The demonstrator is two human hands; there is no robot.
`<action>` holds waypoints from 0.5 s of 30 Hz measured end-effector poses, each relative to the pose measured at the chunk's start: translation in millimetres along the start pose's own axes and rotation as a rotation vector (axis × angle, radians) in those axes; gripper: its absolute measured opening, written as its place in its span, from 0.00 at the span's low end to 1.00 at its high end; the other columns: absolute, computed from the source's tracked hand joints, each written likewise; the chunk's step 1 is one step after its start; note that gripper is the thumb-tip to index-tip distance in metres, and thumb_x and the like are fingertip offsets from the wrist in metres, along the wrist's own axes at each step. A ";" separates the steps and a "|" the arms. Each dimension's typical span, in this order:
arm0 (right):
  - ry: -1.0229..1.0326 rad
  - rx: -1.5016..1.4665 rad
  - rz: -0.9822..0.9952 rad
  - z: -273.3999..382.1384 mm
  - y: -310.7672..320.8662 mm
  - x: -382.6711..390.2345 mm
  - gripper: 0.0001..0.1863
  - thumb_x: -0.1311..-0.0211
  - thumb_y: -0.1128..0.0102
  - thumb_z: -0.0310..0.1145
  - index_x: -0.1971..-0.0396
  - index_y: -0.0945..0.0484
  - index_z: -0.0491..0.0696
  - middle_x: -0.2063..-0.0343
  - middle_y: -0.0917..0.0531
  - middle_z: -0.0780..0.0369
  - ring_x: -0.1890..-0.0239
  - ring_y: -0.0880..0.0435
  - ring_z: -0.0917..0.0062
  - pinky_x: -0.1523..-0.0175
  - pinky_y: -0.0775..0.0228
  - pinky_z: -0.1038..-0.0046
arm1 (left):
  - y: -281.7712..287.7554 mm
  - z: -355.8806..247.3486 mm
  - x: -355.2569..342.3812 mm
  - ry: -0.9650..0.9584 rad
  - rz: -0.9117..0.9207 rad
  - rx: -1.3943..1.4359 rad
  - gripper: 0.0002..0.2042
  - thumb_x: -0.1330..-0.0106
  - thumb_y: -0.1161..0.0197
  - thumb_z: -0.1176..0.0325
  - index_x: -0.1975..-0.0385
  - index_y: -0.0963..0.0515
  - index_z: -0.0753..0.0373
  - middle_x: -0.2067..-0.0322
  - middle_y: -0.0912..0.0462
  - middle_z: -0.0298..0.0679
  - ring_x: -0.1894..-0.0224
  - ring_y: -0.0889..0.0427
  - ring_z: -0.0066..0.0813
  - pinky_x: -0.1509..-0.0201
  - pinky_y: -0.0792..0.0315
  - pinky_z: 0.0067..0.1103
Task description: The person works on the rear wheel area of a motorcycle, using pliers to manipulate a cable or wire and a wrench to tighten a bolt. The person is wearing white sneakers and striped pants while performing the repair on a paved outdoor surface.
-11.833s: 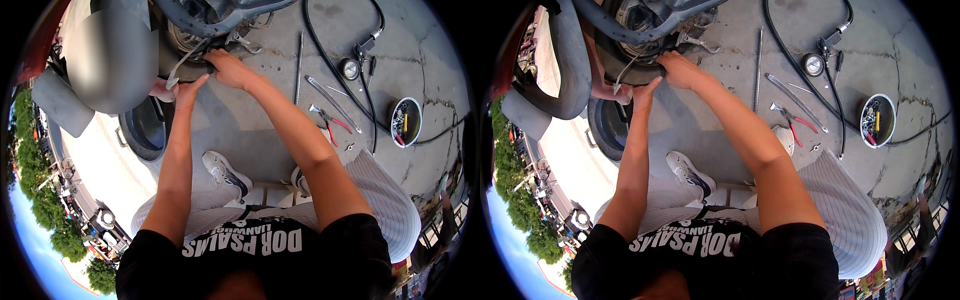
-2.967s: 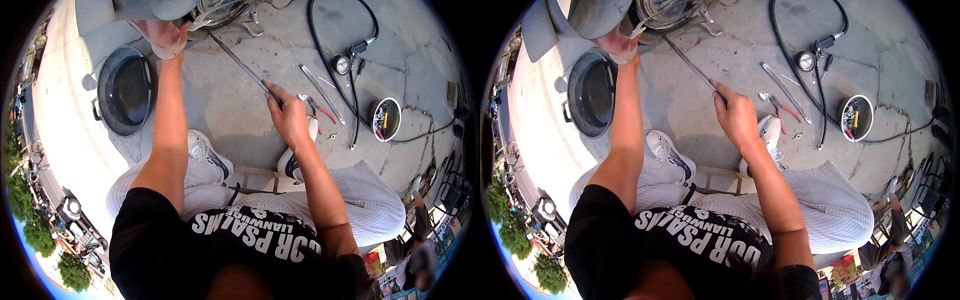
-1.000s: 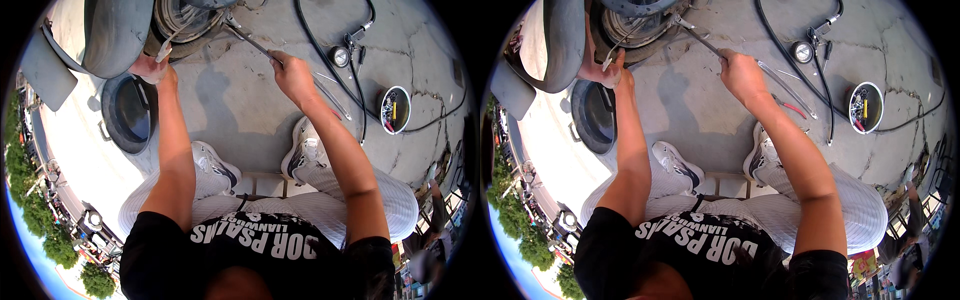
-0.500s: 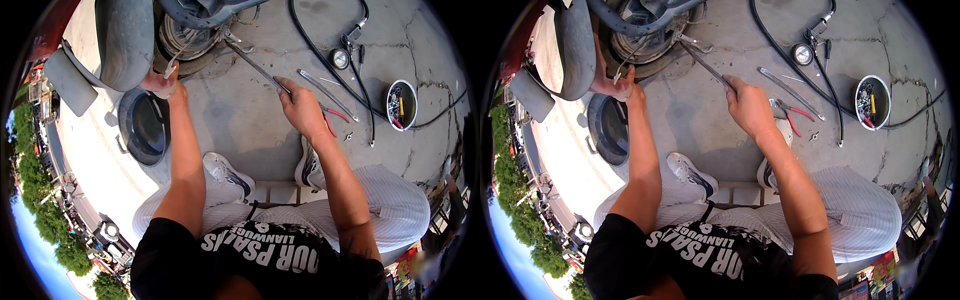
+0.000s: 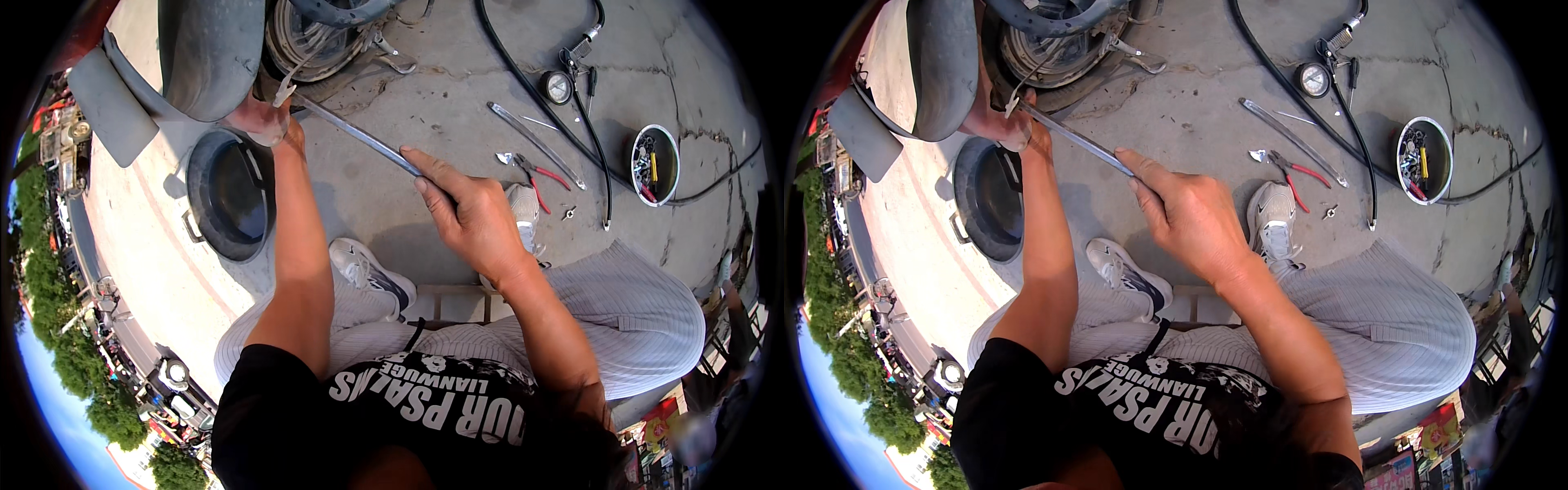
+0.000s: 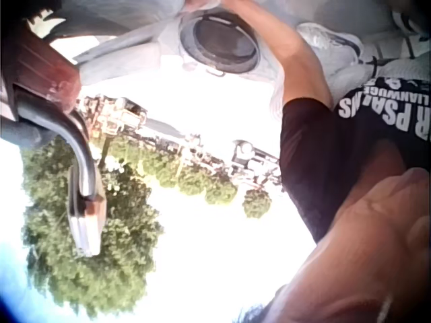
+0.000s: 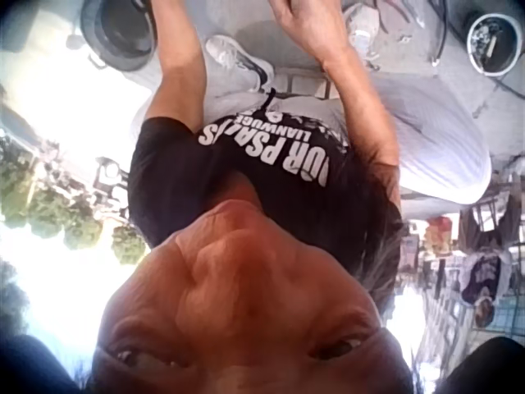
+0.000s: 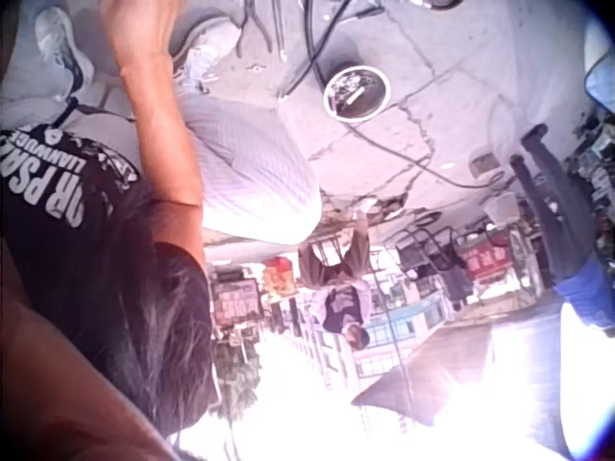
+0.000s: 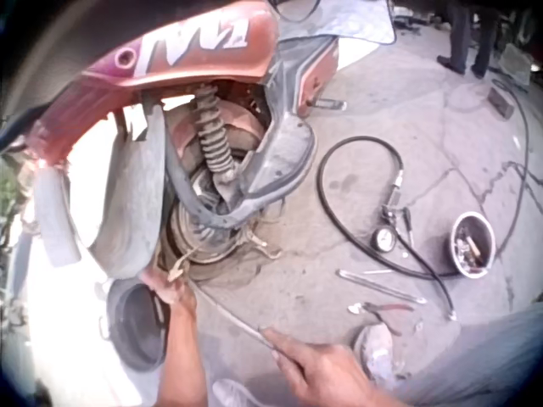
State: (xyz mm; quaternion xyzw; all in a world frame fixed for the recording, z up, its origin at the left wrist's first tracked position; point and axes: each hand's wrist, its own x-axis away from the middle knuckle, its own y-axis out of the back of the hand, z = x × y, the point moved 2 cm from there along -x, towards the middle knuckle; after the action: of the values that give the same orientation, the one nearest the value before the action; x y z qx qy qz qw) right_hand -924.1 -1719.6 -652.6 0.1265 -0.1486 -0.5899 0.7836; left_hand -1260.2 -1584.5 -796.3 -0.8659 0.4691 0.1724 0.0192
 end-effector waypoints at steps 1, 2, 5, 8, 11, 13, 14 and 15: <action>0.006 -0.023 -0.020 2.4 -5.2 -0.2 0.17 0.44 0.44 0.28 0.53 0.23 0.49 0.77 0.21 0.50 0.77 0.22 0.57 0.70 0.30 0.64 | 0.6 1.2 2.9 -0.012 0.000 0.003 0.31 0.53 0.29 0.75 0.47 0.35 0.61 0.49 0.31 0.36 0.46 0.35 0.30 0.39 0.43 0.25; 0.011 -0.046 -0.039 4.9 -11.6 0.1 0.17 0.43 0.44 0.28 0.52 0.24 0.49 0.77 0.21 0.50 0.77 0.22 0.57 0.71 0.30 0.64 | 0.2 2.9 4.2 -0.017 -0.001 0.008 0.32 0.53 0.28 0.75 0.47 0.35 0.62 0.49 0.32 0.36 0.46 0.35 0.30 0.39 0.43 0.25; -0.029 -0.090 -0.039 9.6 -26.1 -12.6 0.17 0.42 0.45 0.28 0.51 0.25 0.49 0.77 0.21 0.50 0.77 0.22 0.56 0.71 0.30 0.64 | -2.5 4.4 12.2 -0.040 0.006 0.014 0.33 0.54 0.28 0.74 0.46 0.36 0.62 0.48 0.32 0.36 0.45 0.36 0.30 0.39 0.43 0.25; -0.053 -0.090 0.018 2.8 -28.4 -14.8 0.16 0.40 0.46 0.28 0.51 0.25 0.49 0.76 0.20 0.50 0.76 0.22 0.55 0.70 0.30 0.63 | -2.5 5.9 17.6 -0.055 0.003 0.023 0.34 0.54 0.28 0.73 0.45 0.36 0.62 0.48 0.33 0.37 0.45 0.36 0.31 0.38 0.43 0.25; 0.046 -0.085 -0.006 -26.1 -30.6 -9.0 0.17 0.39 0.47 0.28 0.50 0.26 0.50 0.75 0.21 0.50 0.74 0.22 0.54 0.67 0.30 0.61 | -6.0 3.8 13.7 -0.065 0.008 0.052 0.35 0.55 0.27 0.71 0.45 0.37 0.63 0.47 0.33 0.38 0.44 0.36 0.31 0.38 0.43 0.25; 0.044 0.030 0.043 -42.6 -17.4 -1.0 0.17 0.39 0.48 0.29 0.49 0.27 0.52 0.77 0.22 0.48 0.73 0.23 0.53 0.64 0.32 0.59 | -3.9 2.6 12.7 -0.075 0.008 0.056 0.35 0.55 0.27 0.71 0.44 0.37 0.63 0.47 0.33 0.38 0.44 0.37 0.31 0.38 0.43 0.26; -0.038 0.095 0.075 -48.9 -12.2 0.5 0.17 0.39 0.49 0.29 0.49 0.27 0.53 0.77 0.22 0.48 0.73 0.23 0.53 0.65 0.32 0.60 | -0.9 1.8 12.3 -0.077 0.005 0.053 0.36 0.55 0.27 0.70 0.44 0.37 0.63 0.47 0.34 0.38 0.44 0.37 0.31 0.38 0.44 0.26; -0.128 0.165 0.101 -55.0 -7.6 3.5 0.17 0.39 0.49 0.30 0.49 0.27 0.53 0.77 0.22 0.48 0.74 0.23 0.53 0.65 0.32 0.60 | -0.4 0.7 11.9 -0.081 0.004 0.053 0.36 0.55 0.27 0.70 0.44 0.37 0.63 0.46 0.34 0.38 0.43 0.37 0.31 0.38 0.44 0.26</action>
State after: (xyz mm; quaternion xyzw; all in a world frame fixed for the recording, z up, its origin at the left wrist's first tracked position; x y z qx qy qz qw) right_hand -909.0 -1723.8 -706.0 0.1450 -0.2524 -0.5424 0.7881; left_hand -1254.2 -1593.7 -800.7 -0.8566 0.4739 0.1950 0.0606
